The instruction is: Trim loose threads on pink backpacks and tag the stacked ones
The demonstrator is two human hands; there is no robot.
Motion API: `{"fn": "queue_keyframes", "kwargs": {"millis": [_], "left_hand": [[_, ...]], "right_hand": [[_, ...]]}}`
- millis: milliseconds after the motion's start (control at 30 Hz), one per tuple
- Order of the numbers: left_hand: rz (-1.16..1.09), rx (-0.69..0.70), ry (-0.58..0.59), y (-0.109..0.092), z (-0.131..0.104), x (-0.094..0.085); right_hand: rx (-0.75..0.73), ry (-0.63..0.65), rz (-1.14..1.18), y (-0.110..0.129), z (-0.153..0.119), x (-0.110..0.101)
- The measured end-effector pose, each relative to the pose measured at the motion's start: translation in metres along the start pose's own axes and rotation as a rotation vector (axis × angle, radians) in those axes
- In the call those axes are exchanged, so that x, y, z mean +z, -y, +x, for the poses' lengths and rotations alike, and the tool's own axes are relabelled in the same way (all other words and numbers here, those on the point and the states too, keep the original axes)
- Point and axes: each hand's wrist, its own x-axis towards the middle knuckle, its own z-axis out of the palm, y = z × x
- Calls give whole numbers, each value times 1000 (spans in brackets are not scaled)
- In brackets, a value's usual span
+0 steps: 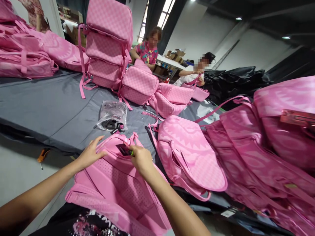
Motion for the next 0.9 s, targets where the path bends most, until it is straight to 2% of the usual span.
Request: {"fn": "queue_keyframes", "kwargs": {"millis": [67,133,233,367,500,633,800,900], "left_hand": [[25,-17,91,17,-10,6],[25,-10,97,27,-16,14],[31,-3,88,32,-15,22],[57,-67,87,33,-8,27],[44,-70,103,31,-5,25],[20,-23,85,28,-7,23],[56,-42,103,28,-7,25],[56,-31,86,30,-7,26]], "right_hand": [[-41,112,-43,8,5,9],[-88,198,-56,17,12,19],[-142,294,-97,25,25,32],[-203,340,-158,31,35,37],[-241,311,-190,32,40,33],[-134,203,73,38,49,36],[-174,164,423,47,62,57],[-185,156,460,48,63,59]]}}
